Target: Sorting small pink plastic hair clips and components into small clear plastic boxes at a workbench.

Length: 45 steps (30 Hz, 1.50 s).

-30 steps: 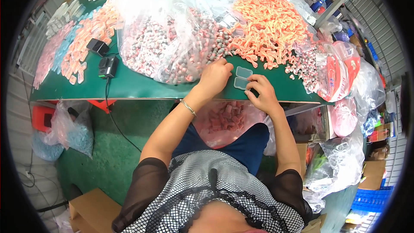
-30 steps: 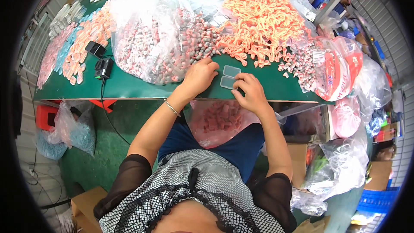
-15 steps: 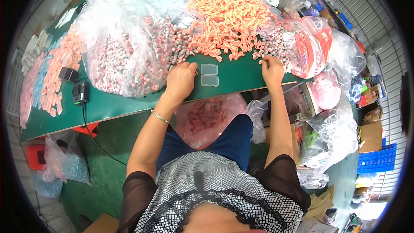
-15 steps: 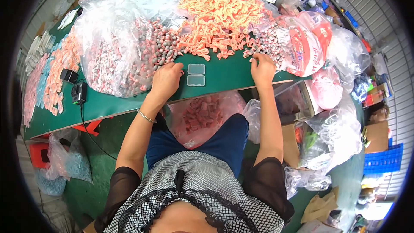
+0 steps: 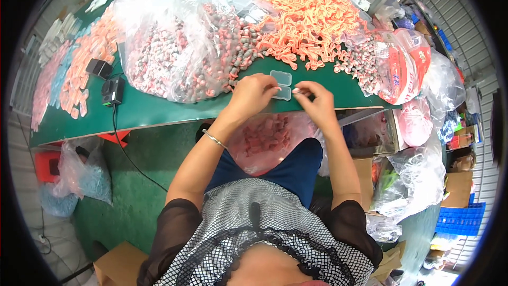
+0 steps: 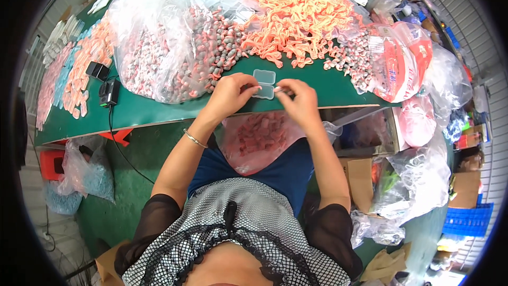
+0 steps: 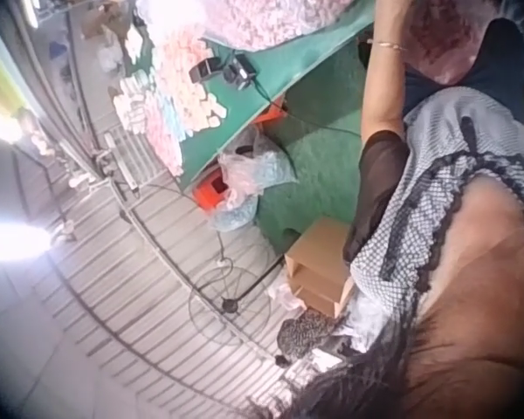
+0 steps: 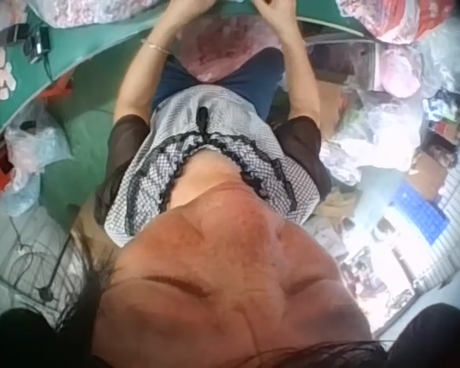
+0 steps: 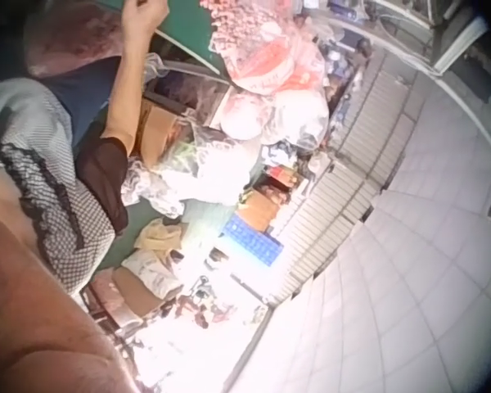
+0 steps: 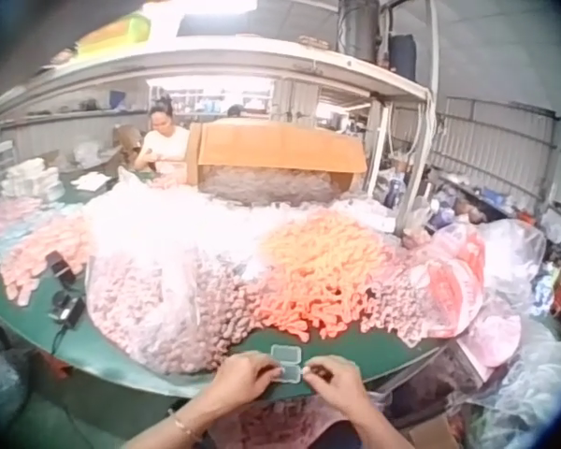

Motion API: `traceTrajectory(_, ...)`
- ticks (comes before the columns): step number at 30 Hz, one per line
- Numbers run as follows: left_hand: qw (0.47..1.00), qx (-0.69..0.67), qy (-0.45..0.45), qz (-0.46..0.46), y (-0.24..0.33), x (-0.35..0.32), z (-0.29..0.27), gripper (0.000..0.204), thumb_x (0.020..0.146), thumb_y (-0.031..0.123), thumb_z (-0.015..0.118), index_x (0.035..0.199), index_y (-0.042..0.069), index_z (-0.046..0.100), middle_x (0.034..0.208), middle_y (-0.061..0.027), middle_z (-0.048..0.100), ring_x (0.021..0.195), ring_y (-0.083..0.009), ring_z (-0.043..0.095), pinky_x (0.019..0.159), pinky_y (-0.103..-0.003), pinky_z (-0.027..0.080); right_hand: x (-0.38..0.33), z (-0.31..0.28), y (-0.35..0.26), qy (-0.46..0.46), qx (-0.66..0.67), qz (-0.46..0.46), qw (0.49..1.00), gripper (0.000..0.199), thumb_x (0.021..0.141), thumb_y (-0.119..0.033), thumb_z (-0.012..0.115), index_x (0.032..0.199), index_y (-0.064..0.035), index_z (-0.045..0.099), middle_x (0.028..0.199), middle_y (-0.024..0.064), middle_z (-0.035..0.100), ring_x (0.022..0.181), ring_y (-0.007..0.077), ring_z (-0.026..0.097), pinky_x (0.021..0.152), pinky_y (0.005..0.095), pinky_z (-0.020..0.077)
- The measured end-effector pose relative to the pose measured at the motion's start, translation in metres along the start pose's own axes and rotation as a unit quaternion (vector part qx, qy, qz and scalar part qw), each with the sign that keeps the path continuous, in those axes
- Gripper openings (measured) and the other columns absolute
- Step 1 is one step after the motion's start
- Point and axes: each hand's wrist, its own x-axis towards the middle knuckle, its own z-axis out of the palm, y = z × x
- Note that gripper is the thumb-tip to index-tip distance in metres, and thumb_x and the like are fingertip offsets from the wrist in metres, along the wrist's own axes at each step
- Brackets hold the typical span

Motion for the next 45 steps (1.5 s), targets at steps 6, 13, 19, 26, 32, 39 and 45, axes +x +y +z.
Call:
traceTrajectory(6,0.999,0.040,-0.009,0.035,0.000,0.001,0.014,0.008,0.082,0.012,0.069,0.088,0.006,0.071,0.091,-0.0101,0.062,0.081,-0.0312,0.064,0.068,-0.043,0.052,0.001,0.022,-0.015,-0.034,-0.180,-0.013,0.983,0.015,0.078,-0.019,0.075,0.090,-0.0115,0.070,0.084,0.0032,0.065,0.084,0.0235,0.061,0.080,0.0399,0.0424)
traceTrajectory(13,0.999,0.024,-0.001,0.036,0.001,-0.006,0.013,0.020,0.080,0.012,0.070,0.099,0.005,0.068,0.096,-0.0134,0.059,0.084,-0.0326,0.063,0.071,-0.043,0.052,0.004,0.019,-0.009,-0.059,-0.204,-0.045,0.976,0.012,0.082,-0.019,0.070,0.093,-0.0139,0.071,0.084,0.0028,0.064,0.086,0.0232,0.061,0.080,0.0403,0.0404)
traceTrajectory(19,0.996,0.064,-0.009,0.058,-0.001,-0.009,0.010,0.035,0.079,0.012,0.072,0.111,0.003,0.062,0.107,-0.0158,0.054,0.094,-0.0339,0.060,0.077,-0.042,0.052,0.029,0.015,-0.003,-0.030,-0.076,0.083,0.993,0.013,0.080,-0.019,0.071,0.091,-0.0141,0.070,0.083,0.0044,0.065,0.088,0.0247,0.063,0.080,0.0424,0.0459)
traceTrajectory(26,0.999,0.024,-0.026,0.037,-0.002,-0.011,0.010,0.036,0.076,0.015,0.076,0.107,0.002,0.063,0.108,-0.0153,0.056,0.095,-0.0336,0.061,0.080,-0.042,0.051,0.060,0.026,0.035,0.077,-0.263,-0.079,0.958,0.010,0.081,-0.012,0.068,0.089,-0.0060,0.068,0.084,0.0124,0.066,0.076,0.0308,0.065,0.068,0.0419,0.0518)
traceTrajectory(32,0.999,-0.032,-0.011,0.011,-0.011,-0.016,0.010,0.041,0.073,0.014,0.079,0.110,0.005,0.064,0.105,-0.0144,0.058,0.091,-0.0328,0.063,0.078,-0.042,0.052,0.032,0.013,0.005,0.020,0.013,0.012,1.000,0.012,0.083,-0.001,0.071,0.095,-0.0013,0.069,0.081,0.0050,0.065,0.068,0.0107,0.059,0.065,0.0252,0.0482)
traceTrajectory(39,1.000,-0.029,-0.009,-0.002,-0.003,-0.015,0.010,0.046,0.072,0.015,0.081,0.114,0.007,0.062,0.104,-0.0123,0.059,0.087,-0.0314,0.063,0.075,-0.041,0.052,0.017,0.011,0.013,0.013,-0.212,-0.064,0.975,0.012,0.078,-0.007,0.072,0.090,-0.0060,0.069,0.085,0.0078,0.066,0.077,0.0257,0.063,0.069,0.0368,0.0501)
traceTrajectory(45,1.000,-0.022,0.012,0.012,-0.007,-0.020,0.013,0.041,0.072,0.017,0.081,0.108,0.006,0.064,0.104,-0.0123,0.060,0.087,-0.0309,0.064,0.074,-0.041,0.052,0.010,0.016,-0.014,-0.016,-0.206,-0.135,0.969,0.014,0.077,-0.010,0.072,0.090,-0.0127,0.069,0.087,0.0026,0.063,0.086,0.0239,0.060,0.077,0.0391,0.0433)
